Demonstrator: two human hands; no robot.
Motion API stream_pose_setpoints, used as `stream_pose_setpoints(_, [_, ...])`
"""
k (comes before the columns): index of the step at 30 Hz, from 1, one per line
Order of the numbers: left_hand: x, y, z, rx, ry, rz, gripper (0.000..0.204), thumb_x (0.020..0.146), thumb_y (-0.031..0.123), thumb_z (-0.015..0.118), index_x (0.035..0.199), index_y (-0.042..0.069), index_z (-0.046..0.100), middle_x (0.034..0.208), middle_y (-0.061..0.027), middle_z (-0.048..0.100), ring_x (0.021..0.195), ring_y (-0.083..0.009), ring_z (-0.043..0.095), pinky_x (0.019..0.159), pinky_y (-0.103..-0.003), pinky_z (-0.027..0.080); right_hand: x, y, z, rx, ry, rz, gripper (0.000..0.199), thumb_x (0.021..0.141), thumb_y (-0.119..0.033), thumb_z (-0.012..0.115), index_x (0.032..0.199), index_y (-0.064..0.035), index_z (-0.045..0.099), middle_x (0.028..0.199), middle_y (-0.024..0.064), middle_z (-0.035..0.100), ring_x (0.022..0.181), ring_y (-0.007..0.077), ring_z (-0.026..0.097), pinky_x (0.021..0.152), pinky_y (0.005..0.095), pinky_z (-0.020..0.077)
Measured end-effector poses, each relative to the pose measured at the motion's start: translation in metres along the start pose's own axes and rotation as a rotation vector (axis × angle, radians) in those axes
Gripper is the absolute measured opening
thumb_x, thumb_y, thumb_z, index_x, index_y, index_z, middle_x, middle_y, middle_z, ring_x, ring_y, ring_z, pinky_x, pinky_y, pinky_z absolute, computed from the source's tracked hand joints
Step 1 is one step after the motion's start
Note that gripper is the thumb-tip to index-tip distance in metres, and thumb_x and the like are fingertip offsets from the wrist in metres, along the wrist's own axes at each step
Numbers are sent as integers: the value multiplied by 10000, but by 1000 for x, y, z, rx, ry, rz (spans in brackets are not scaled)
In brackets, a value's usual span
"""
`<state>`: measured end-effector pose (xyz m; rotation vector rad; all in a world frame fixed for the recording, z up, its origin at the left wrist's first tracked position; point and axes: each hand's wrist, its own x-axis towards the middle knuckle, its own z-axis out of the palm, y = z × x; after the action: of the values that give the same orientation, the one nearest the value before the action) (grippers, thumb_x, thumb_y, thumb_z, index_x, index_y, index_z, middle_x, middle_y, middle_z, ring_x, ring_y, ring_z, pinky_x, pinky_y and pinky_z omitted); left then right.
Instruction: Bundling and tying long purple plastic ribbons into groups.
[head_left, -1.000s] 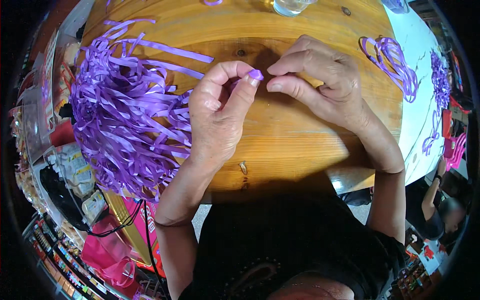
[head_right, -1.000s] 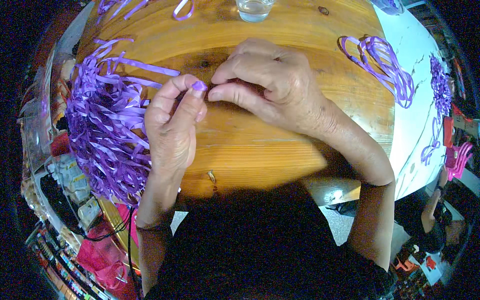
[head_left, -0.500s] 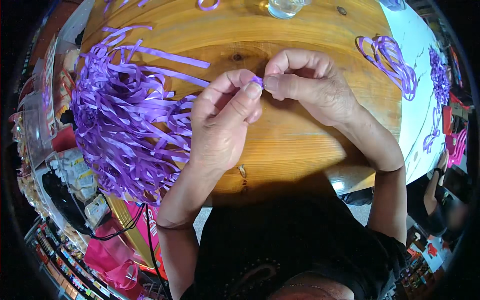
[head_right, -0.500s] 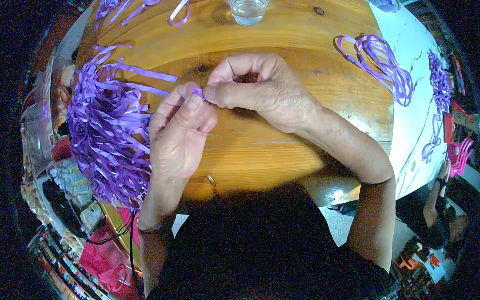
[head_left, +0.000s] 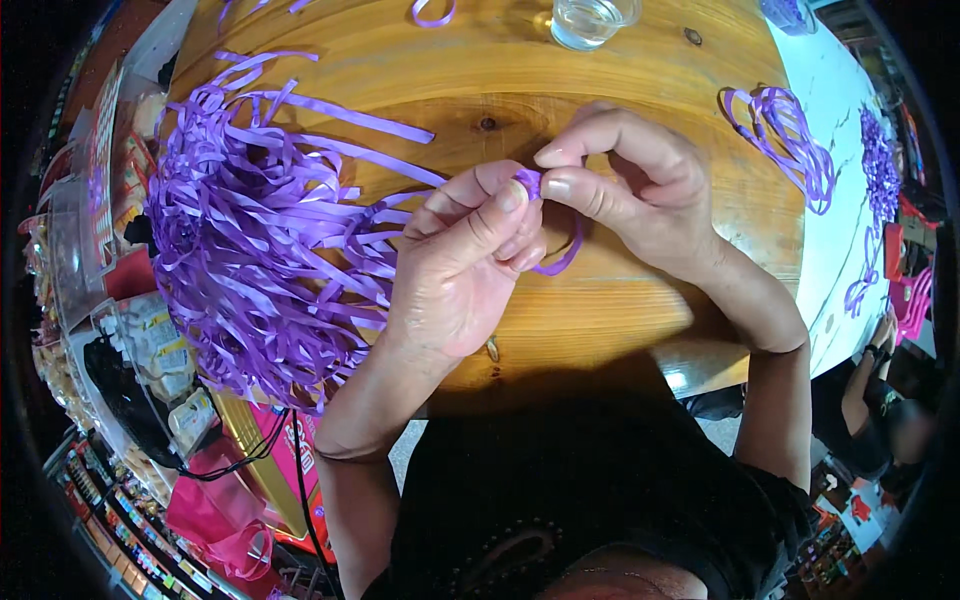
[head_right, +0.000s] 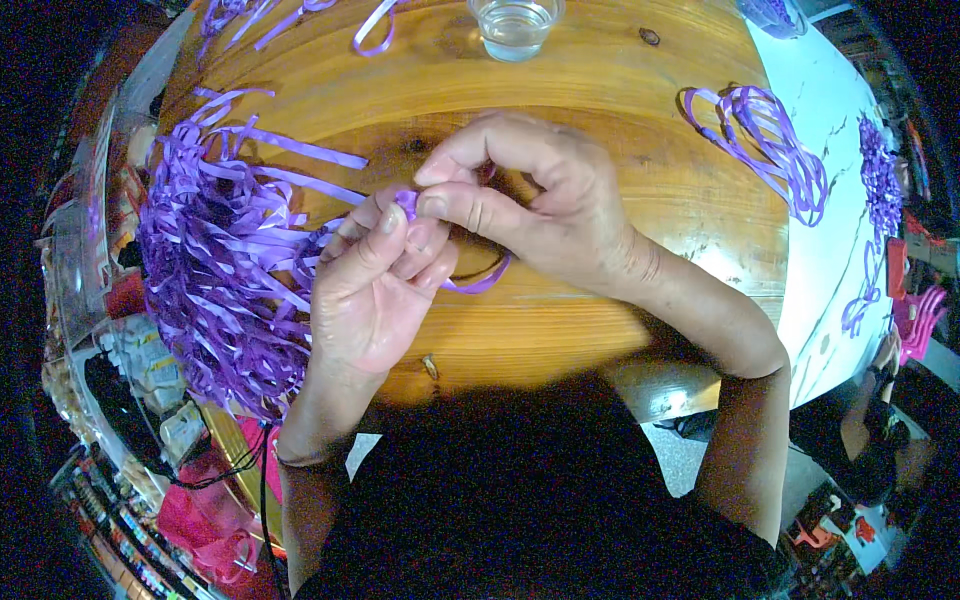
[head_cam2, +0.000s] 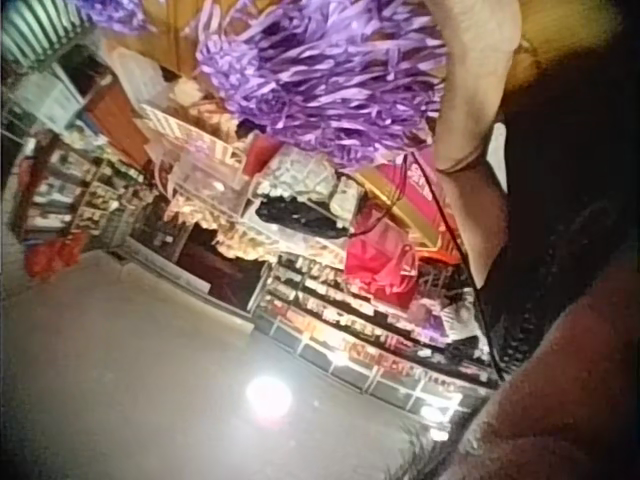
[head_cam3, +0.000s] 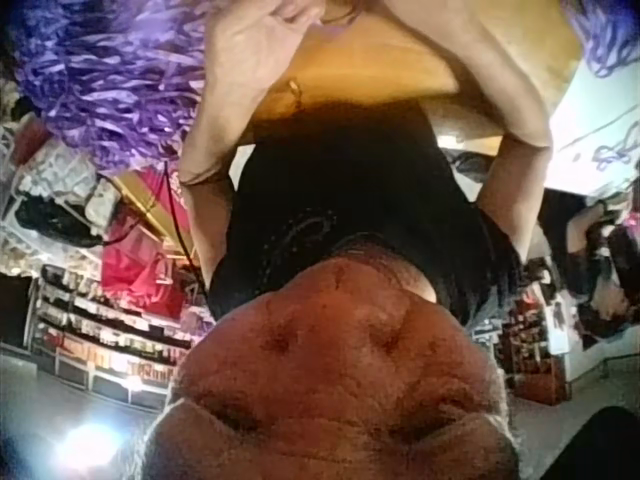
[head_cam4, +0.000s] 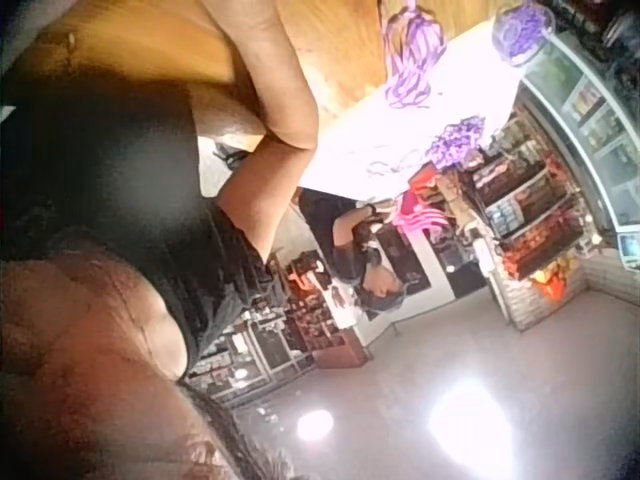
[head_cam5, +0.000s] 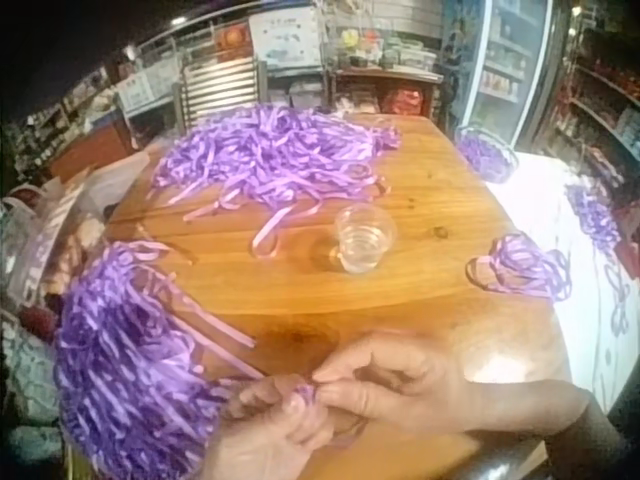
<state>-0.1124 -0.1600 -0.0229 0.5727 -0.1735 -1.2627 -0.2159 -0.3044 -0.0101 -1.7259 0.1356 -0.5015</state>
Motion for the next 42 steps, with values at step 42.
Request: stream_pose_setpoints(42, [-2,2,1,379,158,140,143,821,-14,638,961,12,631,887,-13,628,820,-73,575,728,-203,466,-1,-1,-5,-214,51,-164,180,713,136,585,827,-2,595,772,60,569,701,135,534,636,247,415])
